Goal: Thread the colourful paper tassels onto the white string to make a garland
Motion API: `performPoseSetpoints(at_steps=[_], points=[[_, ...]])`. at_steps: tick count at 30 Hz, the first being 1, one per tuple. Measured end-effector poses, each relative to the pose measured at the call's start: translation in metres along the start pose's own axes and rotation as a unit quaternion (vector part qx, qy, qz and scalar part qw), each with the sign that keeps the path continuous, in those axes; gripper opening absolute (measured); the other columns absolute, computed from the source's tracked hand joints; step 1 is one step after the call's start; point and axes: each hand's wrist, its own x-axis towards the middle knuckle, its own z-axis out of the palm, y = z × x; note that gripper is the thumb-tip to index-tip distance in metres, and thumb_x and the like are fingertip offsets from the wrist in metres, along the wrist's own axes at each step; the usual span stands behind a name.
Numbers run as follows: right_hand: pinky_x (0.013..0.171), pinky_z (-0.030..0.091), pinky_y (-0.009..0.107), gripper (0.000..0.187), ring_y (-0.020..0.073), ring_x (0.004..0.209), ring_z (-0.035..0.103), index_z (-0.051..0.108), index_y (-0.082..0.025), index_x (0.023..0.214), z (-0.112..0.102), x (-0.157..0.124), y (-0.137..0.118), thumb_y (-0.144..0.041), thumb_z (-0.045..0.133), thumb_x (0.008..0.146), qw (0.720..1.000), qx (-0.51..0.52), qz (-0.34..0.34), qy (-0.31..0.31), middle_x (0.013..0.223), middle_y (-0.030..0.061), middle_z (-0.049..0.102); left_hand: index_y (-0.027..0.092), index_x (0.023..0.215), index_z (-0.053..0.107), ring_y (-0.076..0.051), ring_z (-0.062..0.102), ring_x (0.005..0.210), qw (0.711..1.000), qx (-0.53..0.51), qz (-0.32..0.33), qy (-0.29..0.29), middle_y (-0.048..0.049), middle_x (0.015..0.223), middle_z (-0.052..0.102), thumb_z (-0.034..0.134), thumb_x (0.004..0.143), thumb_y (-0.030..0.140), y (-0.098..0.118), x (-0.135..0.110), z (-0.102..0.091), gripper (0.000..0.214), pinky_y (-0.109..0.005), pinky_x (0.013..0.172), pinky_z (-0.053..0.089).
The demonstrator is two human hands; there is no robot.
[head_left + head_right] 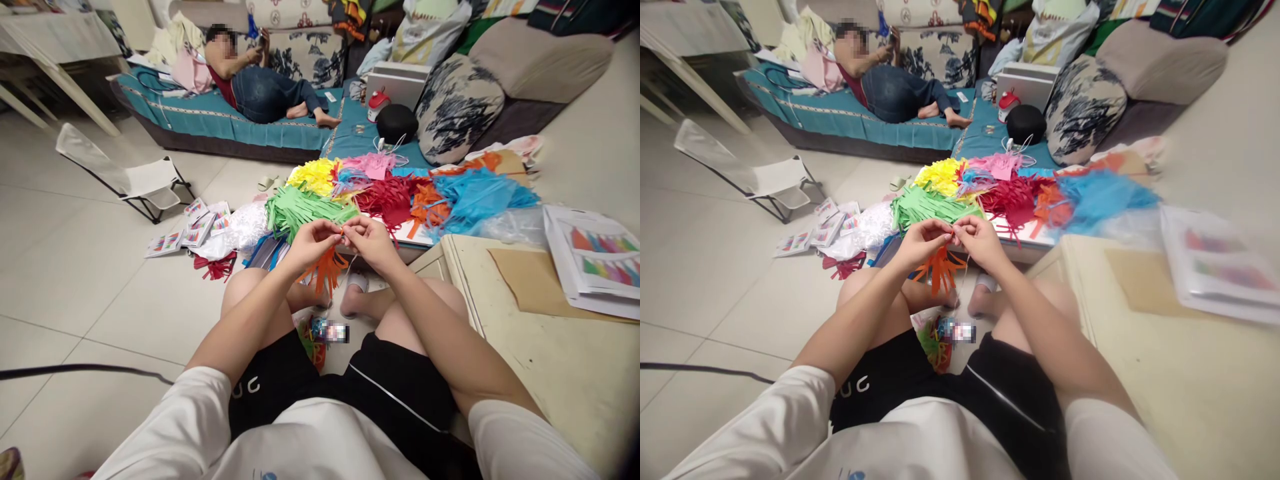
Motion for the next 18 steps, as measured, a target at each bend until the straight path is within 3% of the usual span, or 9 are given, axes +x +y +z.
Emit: performPoseSetpoints(at_steps=[4, 11, 14, 18], points=[[0.049, 0.039, 0.022, 0.06, 0.0094, 0.053, 0.053, 0.066, -0.018, 0.091, -0.001, 0.001, 0.004, -0.07, 0.091, 0.075, 1.0, -0.006, 0.0, -0.001, 0.067, 0.0, 0.068, 0.015, 0.094, 0.067, -0.015, 0.076, 0.085, 0.998, 0.047, 0.026, 0.014, -0.0064, 0.093, 0.076, 0.096, 0.077, 0.054, -0.001, -0.001, 0.002, 0.051, -0.029, 0.085, 0.063], [0.052, 0.043, 0.022, 0.06, 0.0112, 0.057, 0.058, 0.066, -0.018, 0.091, -0.001, 0.004, 0.008, -0.069, 0.092, 0.073, 1.0, -0.018, 0.016, 0.008, 0.067, 0.001, 0.069, 0.02, 0.099, 0.052, -0.014, 0.076, 0.083, 0.992, 0.106, 0.067, 0.025, -0.001, 0.095, 0.069, 0.08, 0.089, 0.034, -0.003, -0.005, 0.006, 0.032, -0.027, 0.08, 0.062], [0.054, 0.046, 0.023, 0.059, 0.013, 0.06, 0.061, 0.065, -0.019, 0.089, 0.0, 0.005, 0.01, -0.068, 0.092, 0.073, 0.999, -0.026, 0.018, 0.012, 0.066, 0.0011, 0.068, 0.021, 0.102, 0.052, -0.013, 0.075, 0.081, 0.977, 0.188, 0.095, 0.043, -0.0013, 0.094, 0.07, 0.072, 0.092, 0.024, -0.001, -0.008, 0.007, 0.023, -0.024, 0.075, 0.057], [0.056, 0.046, 0.024, 0.057, 0.0119, 0.058, 0.059, 0.065, -0.018, 0.09, 0.0, 0.005, 0.012, -0.068, 0.09, 0.076, 0.999, -0.033, 0.009, 0.009, 0.067, 0.0016, 0.069, 0.022, 0.105, 0.054, -0.013, 0.073, 0.079, 0.962, 0.245, 0.113, 0.047, -0.001, 0.093, 0.071, 0.073, 0.089, 0.021, 0.0, -0.011, 0.007, 0.026, -0.024, 0.075, 0.053]])
